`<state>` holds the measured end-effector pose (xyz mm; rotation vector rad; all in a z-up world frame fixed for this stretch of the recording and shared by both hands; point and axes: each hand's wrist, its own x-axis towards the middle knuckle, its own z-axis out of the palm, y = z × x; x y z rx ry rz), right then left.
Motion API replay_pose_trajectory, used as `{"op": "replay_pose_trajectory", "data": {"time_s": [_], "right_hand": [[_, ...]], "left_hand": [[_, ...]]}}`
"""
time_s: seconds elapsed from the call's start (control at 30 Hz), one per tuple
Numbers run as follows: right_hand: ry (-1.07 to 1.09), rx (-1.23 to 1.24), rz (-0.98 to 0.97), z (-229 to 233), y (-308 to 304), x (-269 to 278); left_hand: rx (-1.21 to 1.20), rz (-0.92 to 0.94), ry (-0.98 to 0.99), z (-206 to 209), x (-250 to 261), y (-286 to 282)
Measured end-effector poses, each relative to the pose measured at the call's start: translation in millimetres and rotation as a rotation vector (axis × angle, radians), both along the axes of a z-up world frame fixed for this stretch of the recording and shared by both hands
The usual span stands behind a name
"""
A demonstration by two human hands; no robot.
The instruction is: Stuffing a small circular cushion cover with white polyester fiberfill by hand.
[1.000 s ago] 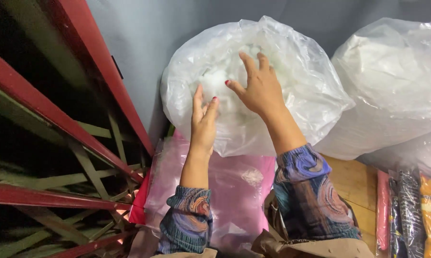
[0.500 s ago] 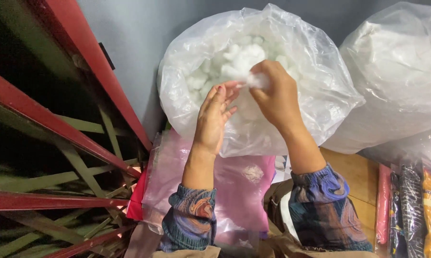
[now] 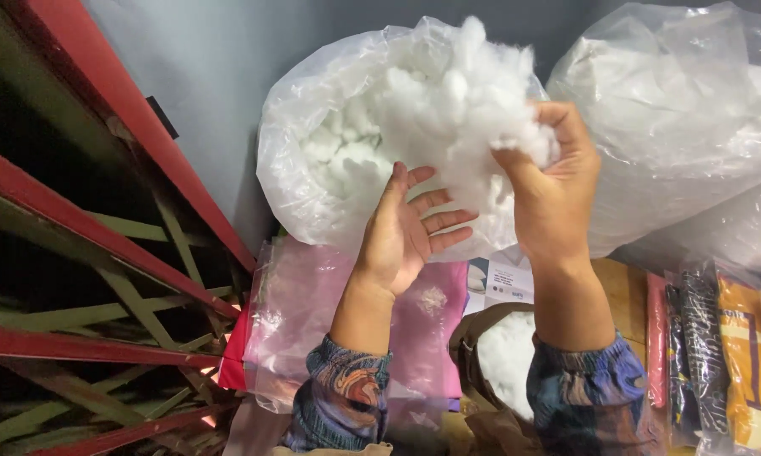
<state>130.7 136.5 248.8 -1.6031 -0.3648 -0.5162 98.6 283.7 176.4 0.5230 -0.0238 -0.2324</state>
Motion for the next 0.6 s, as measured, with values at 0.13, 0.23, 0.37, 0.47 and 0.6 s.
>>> {"op": "replay_pose_trajectory", "data": {"time_s": [0.13, 0.23, 0.37, 0.47, 0.6], "right_hand": [[0.065, 0.049, 0.012, -12.1, -24.6, -40.1], [0.118, 0.035, 0.024, -27.2, -41.7, -61.5], [0.156, -0.074, 0.053, -33.8, -40.7, -71.3], [0.052, -0.274, 0.002, -33.7, -25.8, -58.3], [-0.119, -0.474, -0.073, -24.4, -0.9, -14.4]], "left_hand": [[-0.043, -0.052, -0.043, 27.8, -24.8, -12.9], [-0.053, -0.013, -0.050, 32.4, -36.9, -27.5], [0.019, 0.048, -0.026, 1.2, -34.7, -45.1], [0.100, 0.127, 0.012, -10.6, -31.7, -43.8], [0.528, 0.422, -0.048, 0.7, -11.7, -22.7]]}}
